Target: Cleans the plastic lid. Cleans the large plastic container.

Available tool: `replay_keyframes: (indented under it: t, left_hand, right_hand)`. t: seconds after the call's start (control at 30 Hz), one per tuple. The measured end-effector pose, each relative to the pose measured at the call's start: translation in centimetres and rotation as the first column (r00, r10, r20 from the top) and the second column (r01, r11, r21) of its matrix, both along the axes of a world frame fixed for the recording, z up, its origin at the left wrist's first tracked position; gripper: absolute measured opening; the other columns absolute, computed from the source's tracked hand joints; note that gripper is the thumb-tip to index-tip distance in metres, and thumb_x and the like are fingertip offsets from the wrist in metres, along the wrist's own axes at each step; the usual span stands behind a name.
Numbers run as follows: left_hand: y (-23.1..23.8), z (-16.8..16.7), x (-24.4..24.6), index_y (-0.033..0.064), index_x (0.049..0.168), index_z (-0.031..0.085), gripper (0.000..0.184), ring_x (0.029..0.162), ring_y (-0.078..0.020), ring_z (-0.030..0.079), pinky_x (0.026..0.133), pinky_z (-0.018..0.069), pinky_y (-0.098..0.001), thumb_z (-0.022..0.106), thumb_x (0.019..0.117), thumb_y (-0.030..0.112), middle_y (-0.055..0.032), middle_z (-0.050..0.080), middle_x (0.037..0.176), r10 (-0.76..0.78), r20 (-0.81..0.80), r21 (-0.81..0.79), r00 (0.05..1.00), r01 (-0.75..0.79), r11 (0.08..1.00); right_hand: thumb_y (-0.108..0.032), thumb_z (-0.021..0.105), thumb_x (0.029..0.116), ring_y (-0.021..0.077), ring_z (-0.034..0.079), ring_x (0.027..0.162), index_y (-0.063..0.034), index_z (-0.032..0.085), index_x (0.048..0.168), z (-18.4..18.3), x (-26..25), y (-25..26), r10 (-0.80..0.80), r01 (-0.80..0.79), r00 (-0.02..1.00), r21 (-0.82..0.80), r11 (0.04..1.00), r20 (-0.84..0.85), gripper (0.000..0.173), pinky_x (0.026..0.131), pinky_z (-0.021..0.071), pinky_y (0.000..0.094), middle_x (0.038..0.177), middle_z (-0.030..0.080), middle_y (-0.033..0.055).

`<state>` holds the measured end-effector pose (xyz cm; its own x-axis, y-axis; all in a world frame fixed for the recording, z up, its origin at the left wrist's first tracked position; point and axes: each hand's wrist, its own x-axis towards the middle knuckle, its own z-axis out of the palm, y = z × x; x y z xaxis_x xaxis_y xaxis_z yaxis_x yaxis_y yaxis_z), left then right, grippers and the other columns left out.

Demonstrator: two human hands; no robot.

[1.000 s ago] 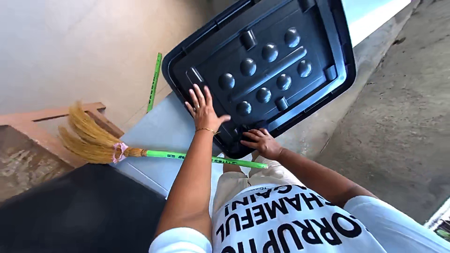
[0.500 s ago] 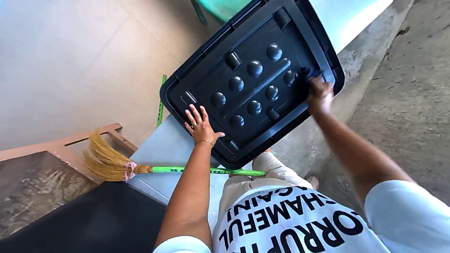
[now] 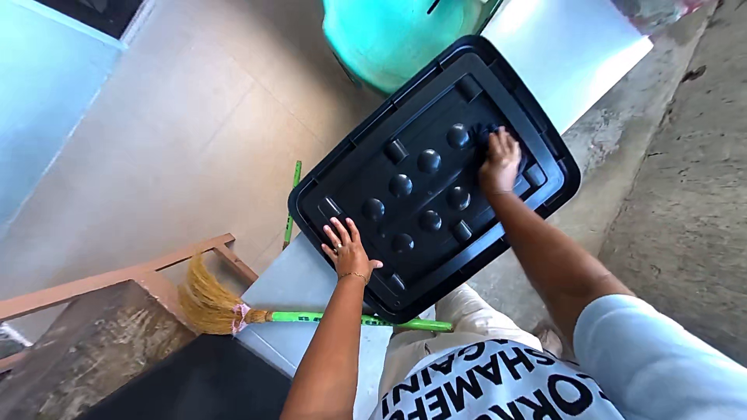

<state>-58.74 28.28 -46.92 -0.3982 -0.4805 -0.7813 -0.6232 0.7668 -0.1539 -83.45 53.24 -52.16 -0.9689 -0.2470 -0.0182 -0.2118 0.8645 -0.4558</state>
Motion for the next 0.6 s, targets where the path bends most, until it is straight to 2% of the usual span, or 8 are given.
replay_keyframes:
  t: [0.07, 0.17, 0.27, 0.33, 0.37, 0.43, 0.53, 0.6]
  left_hand:
    - [0.1, 0.2, -0.2, 0.0059, 0.164, -0.009, 0.149, 0.155, -0.0479, -0.017, 0.121, 0.0032, -0.0696, 0.095, 0.0662, 0.046, -0.0265, -0.025, 0.166, -0.004, 0.009, -0.013, 1.000, 0.004, 1.000]
    - [0.3, 0.2, -0.2, 0.0057, 0.165, -0.006, 0.148, 0.155, -0.0478, -0.016, 0.122, 0.0051, -0.0687, 0.096, 0.0651, 0.046, -0.0268, -0.024, 0.166, -0.003, 0.004, -0.024, 1.000, 0.003, 1.000]
    - [0.2, 0.5, -0.2, 0.0045, 0.164, -0.007, 0.148, 0.155, -0.0481, -0.014, 0.121, 0.0111, -0.0690, 0.094, 0.0660, 0.048, -0.0273, -0.023, 0.167, -0.017, 0.020, -0.029, 1.000, 0.018, 0.999]
    - [0.2, 0.5, -0.3, 0.0053, 0.165, -0.007, 0.148, 0.156, -0.0475, -0.013, 0.121, 0.0132, -0.0680, 0.094, 0.0662, 0.050, -0.0266, -0.023, 0.167, -0.025, 0.034, -0.036, 0.999, 0.026, 0.999]
    - [0.2, 0.5, -0.3, 0.0052, 0.164, -0.007, 0.149, 0.156, -0.0471, -0.012, 0.120, 0.0140, -0.0677, 0.094, 0.0657, 0.051, -0.0262, -0.022, 0.167, -0.026, 0.035, -0.041, 0.999, 0.027, 0.999]
    - [0.3, 0.5, -0.4, 0.0053, 0.164, -0.009, 0.150, 0.156, -0.0463, -0.013, 0.121, 0.0141, -0.0669, 0.094, 0.0656, 0.051, -0.0259, -0.023, 0.167, -0.027, 0.044, -0.043, 0.999, 0.029, 0.999]
    - [0.3, 0.5, -0.5, 0.0057, 0.164, -0.009, 0.149, 0.156, -0.0458, -0.014, 0.121, 0.0135, -0.0670, 0.094, 0.0659, 0.050, -0.0254, -0.023, 0.167, -0.013, 0.051, -0.044, 0.999, 0.015, 0.999]
    - [0.4, 0.6, -0.6, 0.0062, 0.164, -0.009, 0.150, 0.156, -0.0453, -0.013, 0.121, 0.0139, -0.0667, 0.094, 0.0660, 0.051, -0.0248, -0.023, 0.167, -0.023, 0.074, -0.049, 0.997, 0.026, 0.998]
  right_hand:
    - [0.005, 0.052, 0.0935, 0.0392, 0.043, 0.146, -0.0020, 0.063, 0.136, -0.4, 3.5, -4.3, 0.194, -0.194, 0.981, -0.101, 0.976, -0.004, 0.045, 0.122, 0.0276, 0.0605, 0.151, 0.052, 0.0215]
    - [0.005, 0.060, 0.0900, 0.0304, 0.036, 0.151, -0.0067, 0.061, 0.141, -1.8, 8.9, -9.2, 0.646, -0.633, 0.763, -0.184, 0.752, 0.021, 0.052, 0.126, 0.0230, 0.0562, 0.158, 0.048, 0.0117]
    - [0.006, 0.061, 0.0892, 0.0331, 0.037, 0.150, -0.0140, 0.059, 0.145, -1.9, 6.4, -9.9, 0.823, -0.816, 0.568, -0.126, 0.564, 0.008, 0.060, 0.123, 0.0220, 0.0615, 0.160, 0.045, 0.0070]
    - [0.005, 0.064, 0.0872, 0.0380, 0.052, 0.136, -0.0244, 0.066, 0.137, -1.9, 2.9, -8.8, 0.806, -0.811, 0.585, -0.027, 0.585, -0.091, 0.058, 0.109, 0.0364, 0.0644, 0.152, 0.055, 0.0090]
    - [0.005, 0.065, 0.0870, 0.0426, 0.056, 0.129, -0.0283, 0.069, 0.133, -1.9, 1.0, -8.0, 0.782, -0.788, 0.611, -0.003, 0.615, -0.126, 0.057, 0.103, 0.0411, 0.0649, 0.144, 0.059, 0.0168]
    - [0.002, 0.065, 0.0879, 0.0474, 0.060, 0.120, -0.0263, 0.070, 0.130, -2.1, -1.8, -6.0, 0.676, -0.682, 0.721, 0.022, 0.731, -0.153, 0.051, 0.094, 0.0473, 0.0639, 0.133, 0.062, 0.0251]
    - [0.002, 0.060, 0.0904, 0.0523, 0.058, 0.118, -0.0193, 0.063, 0.139, -0.5, -5.5, -3.4, 0.380, -0.377, 0.925, 0.123, 0.918, -0.002, 0.053, 0.088, 0.0494, 0.0654, 0.128, 0.059, 0.0313]
    - [-0.003, 0.055, 0.0952, 0.0548, 0.057, 0.117, -0.0189, 0.051, 0.151, 1.7, -6.7, -1.6, 0.156, -0.214, 0.965, 0.294, 0.932, 0.208, 0.058, 0.082, 0.0497, 0.0681, 0.135, 0.053, 0.0337]
